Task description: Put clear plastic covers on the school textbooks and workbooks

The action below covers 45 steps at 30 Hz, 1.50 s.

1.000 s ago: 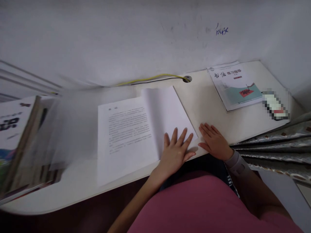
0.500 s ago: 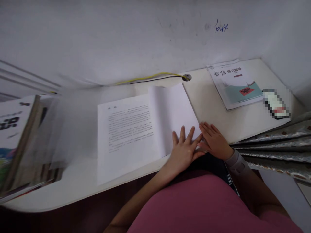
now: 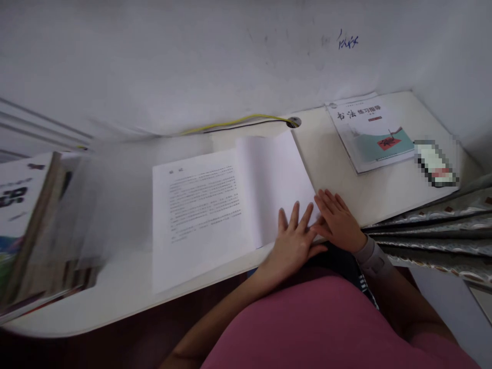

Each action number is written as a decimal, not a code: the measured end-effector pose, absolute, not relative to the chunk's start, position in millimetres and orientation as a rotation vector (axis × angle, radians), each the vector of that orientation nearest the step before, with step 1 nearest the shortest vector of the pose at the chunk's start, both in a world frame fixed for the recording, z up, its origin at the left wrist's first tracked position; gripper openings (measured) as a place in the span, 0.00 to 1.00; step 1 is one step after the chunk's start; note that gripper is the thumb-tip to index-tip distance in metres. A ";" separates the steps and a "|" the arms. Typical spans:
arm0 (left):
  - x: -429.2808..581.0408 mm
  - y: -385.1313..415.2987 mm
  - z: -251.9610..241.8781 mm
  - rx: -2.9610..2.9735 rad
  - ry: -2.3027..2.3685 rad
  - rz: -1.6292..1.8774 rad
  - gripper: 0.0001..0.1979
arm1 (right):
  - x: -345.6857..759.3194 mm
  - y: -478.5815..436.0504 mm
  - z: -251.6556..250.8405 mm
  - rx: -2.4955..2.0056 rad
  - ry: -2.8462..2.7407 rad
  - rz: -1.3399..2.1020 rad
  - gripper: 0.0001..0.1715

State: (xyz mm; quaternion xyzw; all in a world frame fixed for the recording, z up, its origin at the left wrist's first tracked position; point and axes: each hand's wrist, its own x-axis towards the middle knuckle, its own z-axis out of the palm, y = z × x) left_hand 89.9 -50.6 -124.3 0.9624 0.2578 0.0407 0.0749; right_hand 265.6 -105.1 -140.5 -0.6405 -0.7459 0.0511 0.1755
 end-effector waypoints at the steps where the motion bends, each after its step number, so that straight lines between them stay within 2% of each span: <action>1: 88.6 -51.2 -124.5 2.898 0.747 0.123 0.36 | 265.2 -105.3 -140.5 -1.815 -2.112 0.146 0.39; 8: 80.1 -49.1 -118.3 2.925 0.678 0.096 0.27 | 266.2 -101.7 -132.1 -1.857 -2.178 0.148 0.31; 12: 80.1 -39.3 -105.7 2.946 0.579 -0.008 0.28 | 275.4 -91.9 -123.6 -1.831 -2.265 0.121 0.25; 14: 79.7 -26.1 -98.5 2.967 0.449 -0.098 0.29 | 278.7 -87.7 -123.1 -1.782 -2.311 0.080 0.23; 19: 89.4 32.3 -89.9 3.009 0.309 -0.188 0.21 | 278.8 -86.0 -131.0 -1.753 -2.286 -0.014 0.21; 26: 120.8 89.0 -102.3 3.032 0.306 -0.200 0.27 | 276.8 -87.4 -137.5 -1.734 -2.267 -0.041 0.24; 34: 132.4 154.6 -111.3 3.017 0.493 -0.261 0.39 | 275.4 -86.4 -137.3 -1.710 -2.281 -0.034 0.25; 45: 137.9 182.4 -113.8 3.088 0.508 -0.196 0.37 | 274.5 -84.8 -132.9 -1.700 -2.248 0.010 0.22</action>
